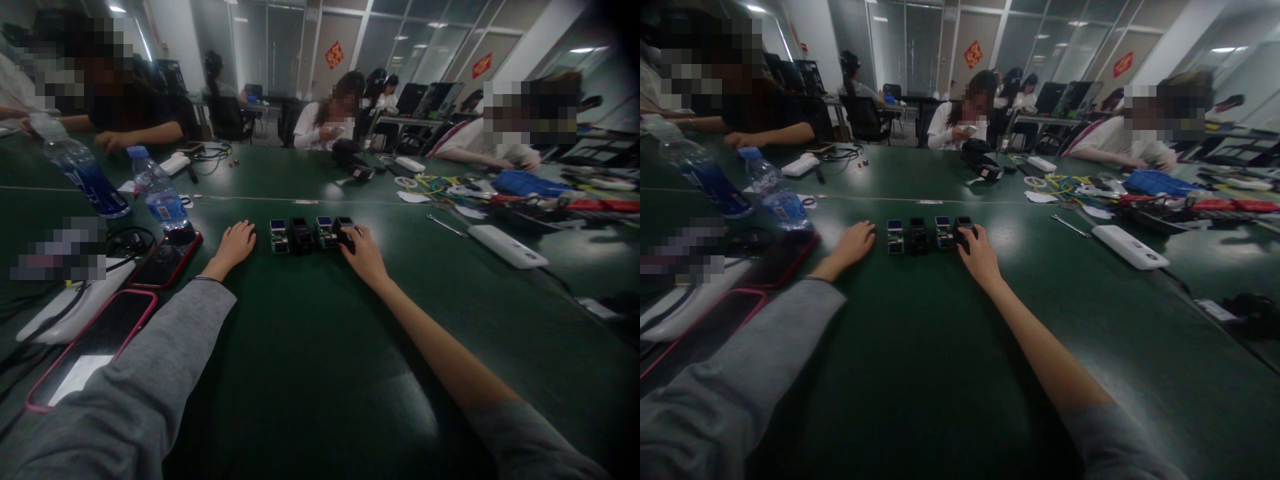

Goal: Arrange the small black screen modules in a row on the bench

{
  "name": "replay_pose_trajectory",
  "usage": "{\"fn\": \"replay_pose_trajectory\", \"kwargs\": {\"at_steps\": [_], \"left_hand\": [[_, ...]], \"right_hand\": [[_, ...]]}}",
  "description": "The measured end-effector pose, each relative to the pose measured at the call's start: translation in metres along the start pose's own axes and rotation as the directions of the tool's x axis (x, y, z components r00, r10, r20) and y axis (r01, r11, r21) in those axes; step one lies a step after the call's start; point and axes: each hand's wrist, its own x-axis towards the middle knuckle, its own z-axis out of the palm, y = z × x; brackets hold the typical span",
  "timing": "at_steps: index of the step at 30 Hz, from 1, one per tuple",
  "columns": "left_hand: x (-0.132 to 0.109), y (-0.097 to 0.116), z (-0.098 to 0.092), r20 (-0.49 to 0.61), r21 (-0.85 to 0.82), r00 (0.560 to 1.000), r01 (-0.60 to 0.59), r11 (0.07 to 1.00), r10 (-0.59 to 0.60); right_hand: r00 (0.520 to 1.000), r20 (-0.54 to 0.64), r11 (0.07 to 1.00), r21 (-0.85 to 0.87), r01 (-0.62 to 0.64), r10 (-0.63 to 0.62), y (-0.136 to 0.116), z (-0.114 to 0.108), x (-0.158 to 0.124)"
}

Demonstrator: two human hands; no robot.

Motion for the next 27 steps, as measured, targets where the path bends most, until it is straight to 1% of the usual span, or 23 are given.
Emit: {"fn": "replay_pose_trajectory", "kwargs": {"at_steps": [2, 4, 7, 11, 14, 17, 19, 21, 23, 24, 27], "left_hand": [[-0.001, 0.002, -0.002, 0.007, 0.010, 1.000, 0.006, 1.000, -0.006], [-0.001, 0.002, -0.003, 0.007, 0.017, 1.000, 0.010, 1.000, -0.010], [-0.001, 0.002, -0.003, 0.006, 0.016, 1.000, 0.004, 1.000, -0.004], [-0.001, 0.000, -0.001, 0.003, 0.007, 1.000, 0.002, 1.000, -0.002], [0.000, -0.001, 0.000, 0.002, 0.000, 1.000, 0.000, 1.000, 0.000], [0.000, -0.001, 0.000, 0.003, 0.001, 1.000, -0.001, 1.000, 0.001], [0.000, -0.002, 0.000, 0.006, 0.001, 1.000, -0.002, 1.000, 0.002], [0.000, -0.002, 0.000, 0.010, -0.002, 1.000, -0.002, 1.000, 0.002], [0.000, -0.001, -0.001, 0.010, -0.003, 1.000, 0.003, 1.000, -0.003], [0.000, -0.001, -0.001, 0.009, -0.004, 1.000, 0.005, 1.000, -0.005], [0.000, 0.000, -0.001, 0.007, -0.003, 1.000, 0.003, 1.000, -0.003]], "right_hand": [[0.996, -0.084, 0.995, 0.100, -0.030, 0.039, 0.007, 0.003, 0.002], [0.982, -0.161, 0.981, 0.181, -0.071, 0.101, 0.014, 0.005, 0.004], [0.965, -0.201, 0.966, 0.228, -0.122, 0.170, 0.025, 0.009, 0.007], [0.953, -0.205, 0.963, 0.199, -0.182, 0.223, 0.031, 0.011, 0.007], [0.954, -0.189, 0.964, 0.171, -0.203, 0.235, 0.030, 0.011, 0.006], [0.951, -0.173, 0.945, 0.248, -0.211, 0.258, 0.030, 0.011, 0.007], [0.936, -0.149, 0.903, 0.348, -0.252, 0.319, 0.032, 0.011, 0.009], [0.909, -0.118, 0.849, 0.421, -0.318, 0.399, 0.034, 0.010, 0.010], [0.889, -0.103, 0.822, 0.439, -0.363, 0.447, 0.036, 0.010, 0.011], [0.886, -0.101, 0.823, 0.431, -0.370, 0.452, 0.038, 0.010, 0.011], [0.899, -0.092, 0.849, 0.382, -0.365, 0.427, 0.041, 0.008, 0.011]]}}
